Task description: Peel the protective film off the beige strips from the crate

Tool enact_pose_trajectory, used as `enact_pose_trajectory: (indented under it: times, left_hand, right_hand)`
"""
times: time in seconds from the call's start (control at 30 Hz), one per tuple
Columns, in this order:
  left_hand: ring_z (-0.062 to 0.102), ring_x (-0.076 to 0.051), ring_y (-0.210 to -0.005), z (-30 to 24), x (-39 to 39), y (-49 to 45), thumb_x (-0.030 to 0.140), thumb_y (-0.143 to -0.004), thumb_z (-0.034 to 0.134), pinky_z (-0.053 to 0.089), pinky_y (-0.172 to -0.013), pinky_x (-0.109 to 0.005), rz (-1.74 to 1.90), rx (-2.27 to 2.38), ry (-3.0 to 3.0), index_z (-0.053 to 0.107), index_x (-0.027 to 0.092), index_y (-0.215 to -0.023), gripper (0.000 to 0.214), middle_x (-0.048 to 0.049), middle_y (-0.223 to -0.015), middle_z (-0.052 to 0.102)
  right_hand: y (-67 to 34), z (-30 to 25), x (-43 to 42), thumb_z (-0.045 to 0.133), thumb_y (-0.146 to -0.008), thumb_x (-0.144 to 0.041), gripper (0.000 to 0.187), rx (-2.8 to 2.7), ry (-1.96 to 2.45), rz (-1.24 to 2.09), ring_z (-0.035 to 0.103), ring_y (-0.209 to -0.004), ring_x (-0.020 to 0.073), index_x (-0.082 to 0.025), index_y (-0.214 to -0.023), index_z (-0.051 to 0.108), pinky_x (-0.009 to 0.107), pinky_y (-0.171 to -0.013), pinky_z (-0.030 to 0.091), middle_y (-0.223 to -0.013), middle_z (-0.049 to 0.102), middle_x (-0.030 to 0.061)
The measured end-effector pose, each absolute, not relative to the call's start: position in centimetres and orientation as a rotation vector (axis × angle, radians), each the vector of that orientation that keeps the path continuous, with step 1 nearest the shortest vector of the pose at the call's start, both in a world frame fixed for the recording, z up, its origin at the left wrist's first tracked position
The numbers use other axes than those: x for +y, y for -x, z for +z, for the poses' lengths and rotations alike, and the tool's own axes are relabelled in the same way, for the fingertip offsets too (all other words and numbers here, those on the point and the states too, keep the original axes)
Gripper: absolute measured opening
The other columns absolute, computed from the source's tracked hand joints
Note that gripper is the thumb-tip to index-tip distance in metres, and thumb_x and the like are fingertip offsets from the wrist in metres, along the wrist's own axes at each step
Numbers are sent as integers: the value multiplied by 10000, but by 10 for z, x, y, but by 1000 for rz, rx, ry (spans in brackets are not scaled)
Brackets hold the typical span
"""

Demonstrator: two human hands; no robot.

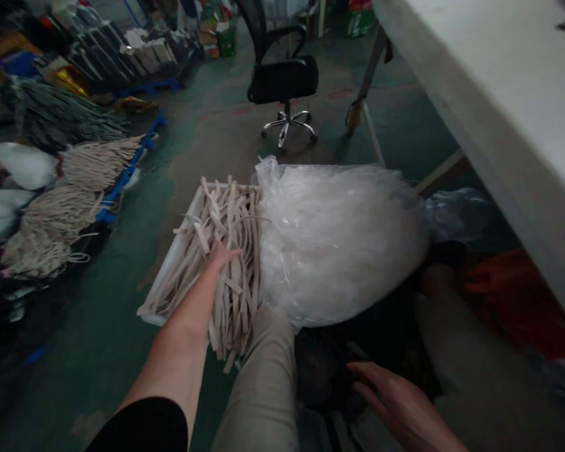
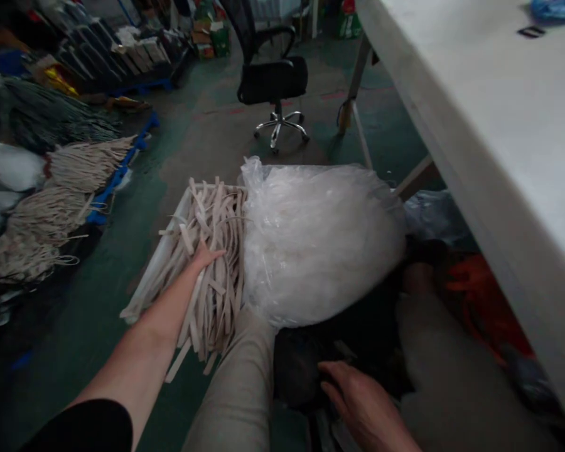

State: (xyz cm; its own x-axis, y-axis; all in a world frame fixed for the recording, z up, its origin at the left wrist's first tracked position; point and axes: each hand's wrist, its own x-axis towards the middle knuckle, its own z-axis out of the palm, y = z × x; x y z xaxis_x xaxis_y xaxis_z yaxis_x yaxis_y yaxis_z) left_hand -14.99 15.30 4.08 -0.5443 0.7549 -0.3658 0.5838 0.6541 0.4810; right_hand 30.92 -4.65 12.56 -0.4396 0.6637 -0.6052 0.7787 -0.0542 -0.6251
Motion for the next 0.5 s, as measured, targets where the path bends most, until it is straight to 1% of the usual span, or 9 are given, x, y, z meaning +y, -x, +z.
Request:
enact_pose_trajectory:
  times: [0.03,0.1,0.2,0.23,0.27,0.3,0.37,0.4,0.5]
  left_hand:
    - [412,-427,-1400,28,149,141,310,-644,868,358,-1139,-527,356,2359,-1048,334,50,-1446,998,-329,-1461,442]
    - [465,-440,-1351,7,143,131,352,-665,834,410,-1093,-538,210,2492,-1106,348,24,-1431,964,-339,-1415,482]
    - [503,-442,-1307,-14,146,134,331,-704,750,456,-1041,-544,61,2577,-1229,320,6,-1438,910,-335,-1414,476]
    - [524,-436,-1285,-17,150,138,316,-710,724,470,-1024,-547,-16,2532,-1284,339,30,-1430,865,-313,-1405,495]
    - [540,-422,-1267,-17,155,144,283,-698,705,475,-1018,-561,-97,2519,-1305,378,92,-1413,809,-260,-1401,522]
    - [559,-407,-1245,-14,159,150,250,-700,669,484,-1004,-574,-147,2516,-1350,432,166,-1371,716,-197,-1398,544]
    - [567,-409,-1228,1,162,160,195,-680,624,495,-982,-600,-154,2553,-1422,525,225,-1230,559,-127,-1374,568]
    - [559,-421,-1232,12,160,162,180,-668,615,492,-980,-613,-115,2579,-1457,547,217,-1172,510,-123,-1373,567]
    - [505,-449,-1272,41,144,151,189,-670,620,436,-1029,-634,69,2564,-1626,573,117,-1129,467,-204,-1377,549]
  right_hand:
    - [-307,133,-45,454,-938,-342,397,2066,-1595,-1532,667,-1142,264,-223,-1236,687,384,-992,527,-1245,700,78]
    - [-301,149,-41,487,-939,-297,366,2066,-1611,-1566,660,-1146,255,-237,-1242,683,367,-990,512,-1238,702,66]
    - [-295,165,-36,555,-927,-265,337,2070,-1650,-1573,666,-1123,251,-236,-1234,691,344,-974,502,-1214,712,57]
    - [-295,168,-35,575,-924,-271,331,2074,-1654,-1565,670,-1112,253,-234,-1232,694,339,-963,504,-1205,715,57]
    - [-294,171,-34,590,-924,-282,329,2082,-1651,-1556,673,-1103,254,-235,-1232,695,333,-950,506,-1199,717,58]
    - [-294,172,-34,596,-927,-295,330,2095,-1646,-1547,674,-1099,255,-237,-1236,693,329,-939,508,-1195,718,59]
    - [-295,174,-35,593,-937,-312,333,2119,-1640,-1538,676,-1094,254,-237,-1247,688,320,-920,509,-1184,721,63]
    - [-296,175,-35,590,-941,-312,334,2123,-1642,-1538,677,-1090,253,-232,-1250,686,318,-915,509,-1180,722,66]
    - [-298,176,-37,583,-947,-299,331,2122,-1640,-1539,681,-1076,255,-211,-1249,686,326,-911,507,-1185,721,78]
